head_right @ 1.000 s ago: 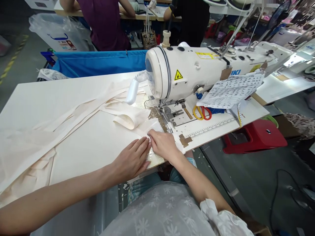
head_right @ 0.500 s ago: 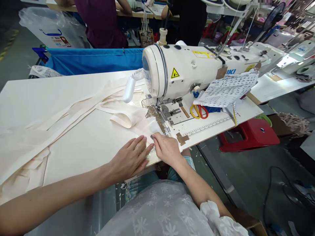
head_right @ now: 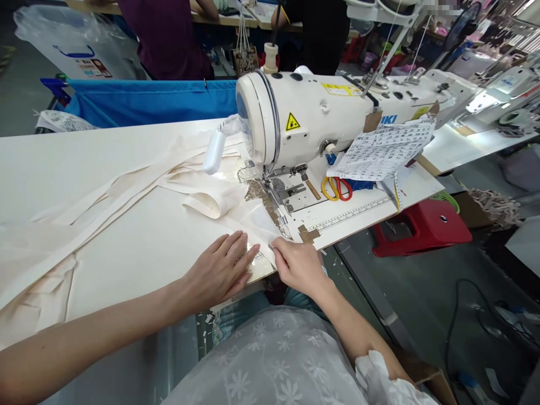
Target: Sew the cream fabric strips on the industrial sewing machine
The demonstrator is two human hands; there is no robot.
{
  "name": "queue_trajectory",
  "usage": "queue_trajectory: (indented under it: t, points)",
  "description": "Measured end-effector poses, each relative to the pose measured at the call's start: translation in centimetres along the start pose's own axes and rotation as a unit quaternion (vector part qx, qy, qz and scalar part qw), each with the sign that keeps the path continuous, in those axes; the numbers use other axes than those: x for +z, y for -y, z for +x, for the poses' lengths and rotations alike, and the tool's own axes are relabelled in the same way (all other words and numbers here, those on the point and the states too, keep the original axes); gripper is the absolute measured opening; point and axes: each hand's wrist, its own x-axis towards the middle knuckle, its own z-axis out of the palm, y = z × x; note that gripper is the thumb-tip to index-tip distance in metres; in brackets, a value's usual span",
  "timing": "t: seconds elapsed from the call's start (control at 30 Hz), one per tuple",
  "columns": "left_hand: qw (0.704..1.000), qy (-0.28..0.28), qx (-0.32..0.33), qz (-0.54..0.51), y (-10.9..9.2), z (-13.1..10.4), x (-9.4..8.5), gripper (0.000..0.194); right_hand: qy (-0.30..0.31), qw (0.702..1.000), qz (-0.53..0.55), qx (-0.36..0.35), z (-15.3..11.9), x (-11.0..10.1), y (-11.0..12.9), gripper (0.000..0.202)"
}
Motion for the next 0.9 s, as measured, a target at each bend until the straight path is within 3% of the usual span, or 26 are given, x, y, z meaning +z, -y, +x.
queue_trajectory:
  t: [0.1,0.2,0.6,0.8,0.9]
  points:
    - [1.0,-0.014,0.0,-0.021,-0.1,0.2,0.1,0.046,-0.051,0.997,0.056,0.034,-0.5,0.3,0.0,0.022]
    - [0.999,-0.03,0.019,-0.041,-0.2,0.4,0.4,0.043,-0.066,0.997,0.047,0.015,-0.1,0.9,0.4,0.023]
    - [0.998,-0.052,0.036,-0.028,-0.5,0.5,0.5,0.043,-0.026,0.999,-0.017,-0.01,1.0,1.4,0.3,0.022]
    - [0.998,-0.041,0.028,-0.024,-0.6,0.6,0.4,0.043,0.042,0.997,-0.06,-0.01,-0.7,-0.2,-0.1,0.02]
    - [0.999,-0.025,0.025,-0.034,-0.5,0.8,0.0,0.044,0.046,0.997,-0.065,0.007,-1.5,-0.6,-0.2,0.021]
